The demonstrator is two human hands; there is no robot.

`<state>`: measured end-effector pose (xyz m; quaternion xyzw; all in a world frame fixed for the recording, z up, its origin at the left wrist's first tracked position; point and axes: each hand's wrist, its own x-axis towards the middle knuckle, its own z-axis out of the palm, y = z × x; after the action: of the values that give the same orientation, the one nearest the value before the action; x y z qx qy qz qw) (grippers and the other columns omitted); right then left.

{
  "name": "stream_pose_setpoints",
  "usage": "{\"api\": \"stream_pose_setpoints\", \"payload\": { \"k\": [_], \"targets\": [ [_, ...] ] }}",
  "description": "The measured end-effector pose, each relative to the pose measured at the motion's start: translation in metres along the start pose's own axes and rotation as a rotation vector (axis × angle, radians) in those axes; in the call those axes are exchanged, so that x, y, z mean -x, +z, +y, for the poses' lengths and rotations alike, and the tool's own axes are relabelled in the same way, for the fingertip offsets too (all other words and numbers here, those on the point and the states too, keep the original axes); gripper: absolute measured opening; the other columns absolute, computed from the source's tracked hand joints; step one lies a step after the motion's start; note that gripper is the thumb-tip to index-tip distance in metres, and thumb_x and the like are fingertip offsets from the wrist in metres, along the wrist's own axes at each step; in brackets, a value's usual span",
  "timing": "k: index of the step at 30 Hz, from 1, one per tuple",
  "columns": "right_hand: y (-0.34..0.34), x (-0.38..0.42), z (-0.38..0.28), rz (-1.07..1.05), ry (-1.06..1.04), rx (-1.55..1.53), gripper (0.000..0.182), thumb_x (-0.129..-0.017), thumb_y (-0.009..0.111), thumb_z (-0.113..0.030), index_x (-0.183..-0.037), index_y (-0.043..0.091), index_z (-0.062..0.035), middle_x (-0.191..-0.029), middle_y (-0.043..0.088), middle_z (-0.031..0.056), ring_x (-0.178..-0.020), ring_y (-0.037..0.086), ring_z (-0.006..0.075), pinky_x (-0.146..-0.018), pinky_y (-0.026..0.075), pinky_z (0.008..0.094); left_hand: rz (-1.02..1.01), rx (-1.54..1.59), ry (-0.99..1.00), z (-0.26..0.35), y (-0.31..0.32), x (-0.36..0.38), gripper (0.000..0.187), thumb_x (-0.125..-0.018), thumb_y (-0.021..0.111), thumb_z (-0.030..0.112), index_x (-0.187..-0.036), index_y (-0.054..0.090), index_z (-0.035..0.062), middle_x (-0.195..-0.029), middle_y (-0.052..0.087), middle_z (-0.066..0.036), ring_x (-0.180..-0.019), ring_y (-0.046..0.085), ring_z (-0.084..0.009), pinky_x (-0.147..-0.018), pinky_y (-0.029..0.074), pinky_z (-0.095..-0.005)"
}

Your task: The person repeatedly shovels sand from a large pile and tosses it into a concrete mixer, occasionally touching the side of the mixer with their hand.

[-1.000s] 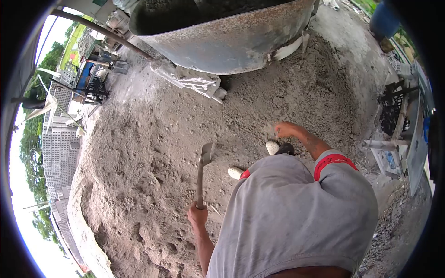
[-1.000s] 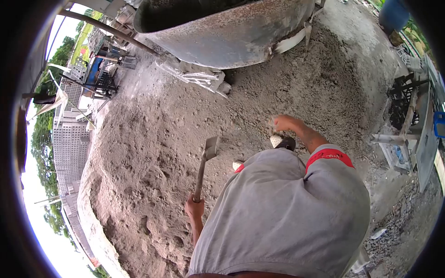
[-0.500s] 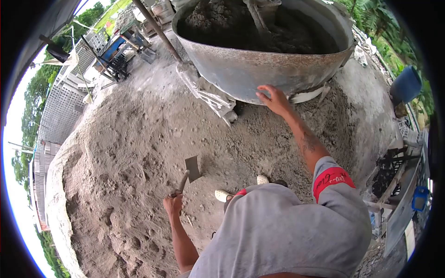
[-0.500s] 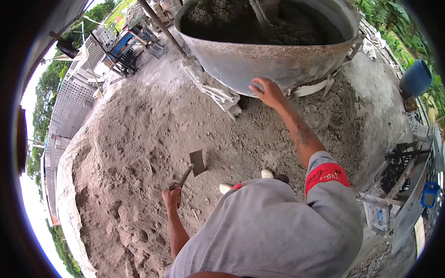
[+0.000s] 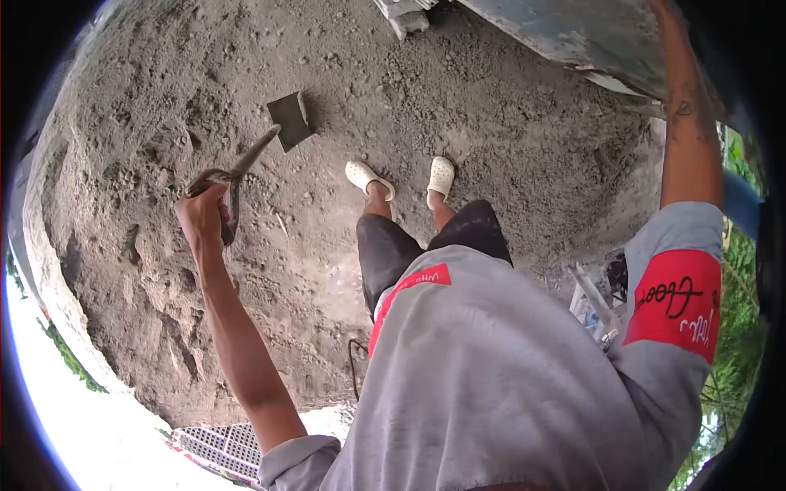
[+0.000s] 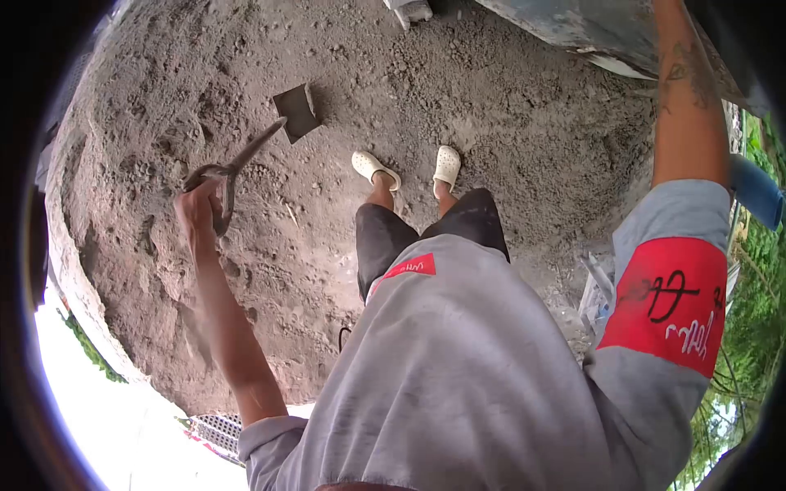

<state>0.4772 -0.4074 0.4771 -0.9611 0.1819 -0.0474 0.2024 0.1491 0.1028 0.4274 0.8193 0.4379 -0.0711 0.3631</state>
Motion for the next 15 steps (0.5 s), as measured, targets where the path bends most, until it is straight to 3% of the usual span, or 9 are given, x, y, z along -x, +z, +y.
{"api": "stream_pose_setpoints", "payload": {
  "k": [2, 6, 11, 12, 14, 15],
  "targets": [
    [0.0, -0.039, 0.034, 0.021, -0.433, -0.05, 0.075, -0.089, 0.008, -0.056, -0.116, 0.05, -0.0005, -0.115, 0.05, 0.0253, -0.1, 0.044, 0.0478, -0.089, 0.035, 0.051, -0.021, -0.028, 0.067, 0.006, -0.014, -0.033, 0.011, -0.066, 0.061, 0.011, -0.066, 0.061, 0.0009, -0.048, 0.051, -0.003, -0.038, 0.046, -0.009, -0.036, 0.036, -0.0237],
    [-0.001, -0.05, 0.046, 0.133, -0.125, 0.009, 0.075, -0.085, 0.012, -0.063, -0.118, 0.05, -0.0069, -0.113, 0.053, 0.0192, -0.1, 0.049, 0.0386, -0.086, 0.037, 0.047, -0.059, -0.071, 0.156, -0.005, -0.052, -0.067, 0.011, -0.066, 0.06, 0.011, -0.068, 0.061, 0.0009, -0.048, 0.05, -0.003, -0.038, 0.046, -0.009, -0.035, 0.036, -0.0239],
    [0.013, -0.058, 0.043, 0.122, 0.169, -0.029, 0.077, -0.08, 0.018, -0.071, -0.12, 0.051, -0.015, -0.11, 0.056, 0.0116, -0.1, 0.054, 0.0271, -0.082, 0.04, 0.0421, 0.002, 0.04, 0.035, -0.034, -0.08, -0.084, 0.016, -0.068, 0.06, 0.012, -0.077, 0.059, -0.0003, -0.047, 0.049, -0.002, -0.037, 0.045, -0.0098, -0.035, 0.036, -0.024],
    [0.017, -0.049, 0.032, 0.126, 0.166, -0.041, 0.077, -0.08, 0.018, -0.071, -0.12, 0.051, -0.015, -0.11, 0.056, 0.0116, -0.1, 0.054, 0.0271, -0.082, 0.04, 0.0421, 0.026, 0.058, 0.053, -0.045, -0.084, -0.087, 0.013, -0.068, 0.06, 0.012, -0.071, 0.06, -0.0003, -0.045, 0.048, -0.002, -0.035, 0.044, -0.01, -0.034, 0.034, -0.0243],
    [0.007, -0.033, 0.015, 0.282, 0.247, -0.171, 0.073, -0.08, 0.029, -0.069, -0.115, 0.054, -0.0102, -0.111, 0.057, 0.0114, -0.099, 0.055, 0.0273, -0.079, 0.042, 0.0406, -0.002, 0.045, -0.031, -0.056, -0.095, -0.091, 0.013, -0.068, 0.06, 0.012, -0.061, 0.059, 0.0001, -0.042, 0.046, -0.002, -0.033, 0.042, -0.0105, -0.034, 0.032, -0.0248],
    [0.002, -0.03, 0.018, 0.279, 0.227, -0.013, 0.074, -0.08, 0.021, -0.069, -0.123, 0.048, -0.0147, -0.12, 0.052, 0.0095, -0.104, 0.053, 0.0273, -0.083, 0.041, 0.042, -0.004, 0.083, -0.003, -0.057, -0.099, -0.09, 0.015, -0.067, 0.06, 0.011, -0.056, 0.057, 0.0006, -0.041, 0.045, -0.002, -0.032, 0.042, -0.0107, -0.033, 0.032, -0.0252]
  ]
}}
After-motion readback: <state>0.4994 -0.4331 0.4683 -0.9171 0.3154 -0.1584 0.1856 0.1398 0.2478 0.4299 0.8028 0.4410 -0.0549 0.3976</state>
